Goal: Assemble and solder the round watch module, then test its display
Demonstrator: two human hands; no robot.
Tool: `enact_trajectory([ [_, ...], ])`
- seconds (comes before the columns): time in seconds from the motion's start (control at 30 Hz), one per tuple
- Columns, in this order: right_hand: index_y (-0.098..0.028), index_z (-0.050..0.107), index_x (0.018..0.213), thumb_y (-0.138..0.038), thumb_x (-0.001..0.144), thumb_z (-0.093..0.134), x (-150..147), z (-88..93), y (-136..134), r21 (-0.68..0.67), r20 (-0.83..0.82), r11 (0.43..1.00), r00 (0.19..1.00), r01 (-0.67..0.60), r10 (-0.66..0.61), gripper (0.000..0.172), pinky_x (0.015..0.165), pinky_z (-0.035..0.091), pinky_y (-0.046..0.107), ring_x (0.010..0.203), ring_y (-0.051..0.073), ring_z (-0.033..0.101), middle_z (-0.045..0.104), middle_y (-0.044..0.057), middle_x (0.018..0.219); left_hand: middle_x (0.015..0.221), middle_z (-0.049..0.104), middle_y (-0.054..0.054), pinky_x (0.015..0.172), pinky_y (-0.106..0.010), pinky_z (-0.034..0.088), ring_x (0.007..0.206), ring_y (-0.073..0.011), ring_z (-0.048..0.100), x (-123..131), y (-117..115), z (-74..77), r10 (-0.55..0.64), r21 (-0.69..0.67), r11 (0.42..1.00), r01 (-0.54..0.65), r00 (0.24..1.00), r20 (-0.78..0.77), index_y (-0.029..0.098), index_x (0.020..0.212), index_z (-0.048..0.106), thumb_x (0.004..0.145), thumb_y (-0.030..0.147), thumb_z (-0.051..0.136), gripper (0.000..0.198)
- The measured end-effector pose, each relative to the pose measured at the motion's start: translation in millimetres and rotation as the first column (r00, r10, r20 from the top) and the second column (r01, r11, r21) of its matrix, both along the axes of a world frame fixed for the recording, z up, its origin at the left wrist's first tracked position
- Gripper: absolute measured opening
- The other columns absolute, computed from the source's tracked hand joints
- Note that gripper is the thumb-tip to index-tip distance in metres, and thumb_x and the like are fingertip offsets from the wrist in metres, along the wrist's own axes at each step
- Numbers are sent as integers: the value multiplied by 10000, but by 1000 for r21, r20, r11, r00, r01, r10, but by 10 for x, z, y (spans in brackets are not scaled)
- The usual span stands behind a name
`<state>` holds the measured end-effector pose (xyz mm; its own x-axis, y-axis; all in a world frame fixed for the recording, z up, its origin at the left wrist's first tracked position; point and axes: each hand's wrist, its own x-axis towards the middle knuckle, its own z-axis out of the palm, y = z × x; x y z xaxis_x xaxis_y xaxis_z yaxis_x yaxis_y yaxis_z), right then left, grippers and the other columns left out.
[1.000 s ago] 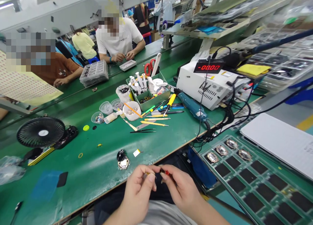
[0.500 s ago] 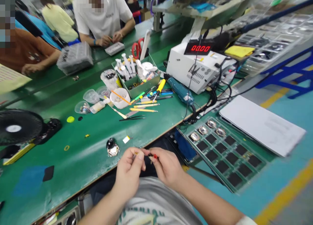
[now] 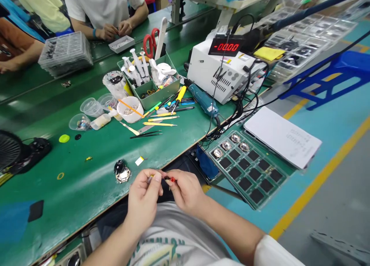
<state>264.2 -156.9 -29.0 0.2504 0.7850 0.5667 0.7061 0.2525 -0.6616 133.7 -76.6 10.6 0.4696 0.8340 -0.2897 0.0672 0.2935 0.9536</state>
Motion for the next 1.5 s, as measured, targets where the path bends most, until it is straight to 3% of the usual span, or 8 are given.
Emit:
enact_trajectory([
  [0.37,-202,551,1118,-203,1071,435,-31,-24,-7,-41,-24,999,1000,-17,16,125,583,542,277,653,158,683,739,65,852,650,621,19,536,-185,466,542,-78,555,-15,-21,-9,3,-8,1000,-3,1000,25,171,876,733,870,548,783,380],
  [0.63,-205,553,1124,-179,1047,464,-43,-57,-28,-46,-40,999,999,-22,20,121,612,549,276,681,171,702,748,67,872,746,685,-16,526,-194,476,550,-78,552,5,-35,1,12,-10,1000,-12,1000,5,162,850,734,840,547,809,392],
  [1.0,-188,568,1129,-162,1036,487,-51,-80,-45,-36,-41,999,999,-15,14,126,627,562,290,705,190,720,756,81,879,754,660,-4,552,-188,476,579,-77,545,-18,-51,-24,-8,24,1000,8,1000,-12,168,876,729,879,517,783,353],
  [1.17,-185,592,1165,-168,1047,495,-44,-93,-57,-45,-90,998,995,-39,35,154,687,602,298,771,189,740,767,87,928,805,673,-9,572,-176,478,610,-73,553,-25,-56,-50,-11,71,997,12,1000,-24,174,886,723,903,504,764,333],
  [1.37,-188,639,1264,-179,1050,551,15,-68,-82,-61,-176,993,980,-102,90,232,847,644,325,978,202,746,766,115,1079,840,694,-20,551,-185,472,590,-73,539,-29,-51,-65,-6,86,996,6,1000,-1,174,881,698,913,498,754,331],
  [1.5,-201,687,1312,-260,1053,594,64,-34,-112,-108,-270,991,962,-77,45,282,818,640,316,943,194,731,746,111,1067,962,732,-50,562,-203,487,604,-77,561,-45,-42,-68,-14,84,996,15,1000,-6,180,870,679,916,497,748,328],
])
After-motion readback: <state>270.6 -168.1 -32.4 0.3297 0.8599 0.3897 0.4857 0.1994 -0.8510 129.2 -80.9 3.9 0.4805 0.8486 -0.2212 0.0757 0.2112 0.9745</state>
